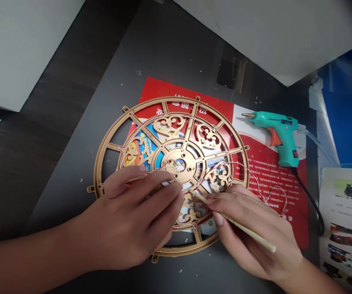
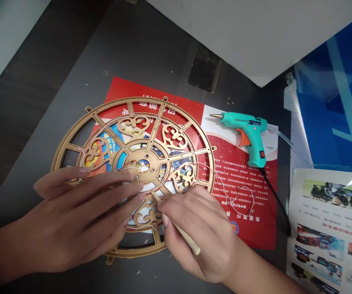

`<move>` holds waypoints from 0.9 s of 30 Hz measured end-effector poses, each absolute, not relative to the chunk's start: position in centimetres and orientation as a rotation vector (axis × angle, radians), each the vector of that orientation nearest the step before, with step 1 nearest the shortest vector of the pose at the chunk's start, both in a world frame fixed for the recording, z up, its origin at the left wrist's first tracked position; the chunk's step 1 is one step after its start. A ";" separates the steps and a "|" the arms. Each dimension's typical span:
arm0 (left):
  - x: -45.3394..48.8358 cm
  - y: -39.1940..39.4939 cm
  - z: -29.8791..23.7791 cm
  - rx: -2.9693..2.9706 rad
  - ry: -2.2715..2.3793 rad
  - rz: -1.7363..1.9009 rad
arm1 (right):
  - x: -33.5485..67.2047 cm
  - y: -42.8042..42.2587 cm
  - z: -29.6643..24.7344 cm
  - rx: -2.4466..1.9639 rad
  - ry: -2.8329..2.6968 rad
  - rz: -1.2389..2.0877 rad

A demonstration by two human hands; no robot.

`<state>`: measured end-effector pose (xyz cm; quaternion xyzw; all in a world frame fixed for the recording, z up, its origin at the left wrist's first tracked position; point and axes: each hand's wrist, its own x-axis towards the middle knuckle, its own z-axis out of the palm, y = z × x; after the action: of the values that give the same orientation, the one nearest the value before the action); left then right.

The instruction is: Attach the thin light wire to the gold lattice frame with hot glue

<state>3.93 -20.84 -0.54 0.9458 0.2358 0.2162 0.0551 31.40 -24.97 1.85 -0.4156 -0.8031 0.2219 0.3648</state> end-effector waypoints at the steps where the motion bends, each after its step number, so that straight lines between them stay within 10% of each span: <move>1: 3.9 -20.9 -0.5 2.862 0.716 0.657 | 31.4 -25.0 1.8 -1.064 -2.067 0.570; 27: 4.5 -20.5 -0.4 2.862 0.744 0.725 | 31.5 -25.1 1.5 -1.148 -1.887 0.694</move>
<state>4.52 -20.48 -0.40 0.9389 0.2441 0.2379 0.0481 31.47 -25.15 1.52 -0.4539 -0.7466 0.2746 0.4014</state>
